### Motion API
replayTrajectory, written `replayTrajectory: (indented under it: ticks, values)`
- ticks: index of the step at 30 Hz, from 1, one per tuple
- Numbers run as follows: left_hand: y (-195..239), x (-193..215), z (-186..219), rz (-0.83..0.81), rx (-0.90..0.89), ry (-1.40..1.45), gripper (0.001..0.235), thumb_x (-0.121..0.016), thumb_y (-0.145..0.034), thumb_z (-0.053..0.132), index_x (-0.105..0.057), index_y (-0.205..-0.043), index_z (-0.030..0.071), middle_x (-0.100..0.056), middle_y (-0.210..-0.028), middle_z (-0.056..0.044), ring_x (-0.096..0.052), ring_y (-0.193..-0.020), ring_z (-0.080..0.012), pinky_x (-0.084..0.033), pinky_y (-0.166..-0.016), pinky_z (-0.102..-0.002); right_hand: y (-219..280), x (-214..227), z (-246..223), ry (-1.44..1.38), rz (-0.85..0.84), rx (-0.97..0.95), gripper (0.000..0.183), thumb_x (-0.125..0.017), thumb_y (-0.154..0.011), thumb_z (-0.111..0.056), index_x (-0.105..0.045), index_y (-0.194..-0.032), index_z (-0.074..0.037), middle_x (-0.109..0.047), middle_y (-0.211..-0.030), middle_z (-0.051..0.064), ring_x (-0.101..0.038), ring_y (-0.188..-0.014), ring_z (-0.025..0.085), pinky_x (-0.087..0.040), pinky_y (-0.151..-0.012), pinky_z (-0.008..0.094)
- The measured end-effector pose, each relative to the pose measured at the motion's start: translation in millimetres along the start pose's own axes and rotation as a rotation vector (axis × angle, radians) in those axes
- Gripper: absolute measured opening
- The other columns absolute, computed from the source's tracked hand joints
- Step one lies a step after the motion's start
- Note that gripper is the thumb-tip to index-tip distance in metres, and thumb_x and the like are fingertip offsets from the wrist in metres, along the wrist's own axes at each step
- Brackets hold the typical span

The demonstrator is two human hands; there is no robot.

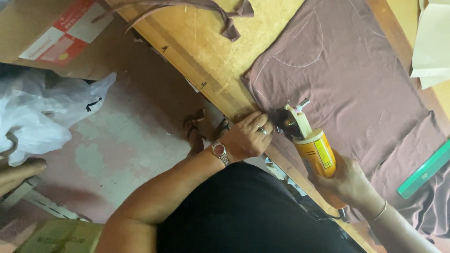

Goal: Cutting out garment pattern pieces from fabric using a rotary cutter and scissors on a workbench.

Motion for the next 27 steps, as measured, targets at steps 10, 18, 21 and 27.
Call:
replayTrajectory:
  ticks: [10, 18, 21, 27]
  values:
    - [4, 0, 1, -0.003, 0.011, -0.031, 0.011, -0.064, -0.089, -0.005, -0.074, -0.086, -0.002, -0.074, -0.093, -0.02, -0.07, -0.088, -0.0303, -0.061, -0.09, -0.042, -18, 11, -27, 0.018, -0.025, 0.101, 0.064, -0.078, -0.069, -0.032, -0.062, -0.127, -0.01, -0.077, -0.117, 0.01, -0.079, -0.089, 0.026, -0.065, -0.075, 0.033]
    - [12, 4, 2, -0.022, -0.019, -0.053, 0.005, -0.072, -0.091, -0.001, -0.075, -0.092, -0.005, -0.073, -0.086, -0.018, -0.068, -0.085, -0.0286, -0.058, -0.078, -0.039, -33, 17, -32, 0.013, 0.029, 0.16, 0.049, -0.084, -0.068, -0.024, -0.068, -0.11, -0.005, -0.075, -0.089, 0.007, -0.065, -0.067, 0.019, -0.052, -0.059, 0.032]
    - [15, 27, 1, -0.041, -0.056, -0.073, 0.014, -0.06, -0.097, 0.001, -0.073, -0.094, -0.002, -0.069, -0.087, -0.014, -0.064, -0.078, -0.0232, -0.053, -0.072, -0.034, -41, 18, -37, 0.092, 0.014, 0.102, 0.059, -0.082, -0.066, -0.032, -0.067, -0.118, -0.008, -0.078, -0.101, 0.009, -0.072, -0.076, 0.022, -0.054, -0.066, 0.033]
    - [62, 61, -6, -0.074, 0.042, -0.041, 0.012, -0.072, -0.098, 0.007, -0.074, -0.108, 0.001, -0.072, -0.104, -0.015, -0.07, -0.096, -0.0285, -0.06, -0.079, -0.037, -44, 23, -54, 0.057, 0.046, 0.194, 0.042, -0.086, -0.068, -0.032, -0.068, -0.098, -0.009, -0.067, -0.075, 0.003, -0.055, -0.063, 0.015, -0.044, -0.057, 0.031]
Point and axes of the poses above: each hand's wrist, its own y-axis away from the middle knuckle, its own x-axis out of the back of the hand, z = x × y, the point moved 5 cm from there along -y, towards the middle knuckle
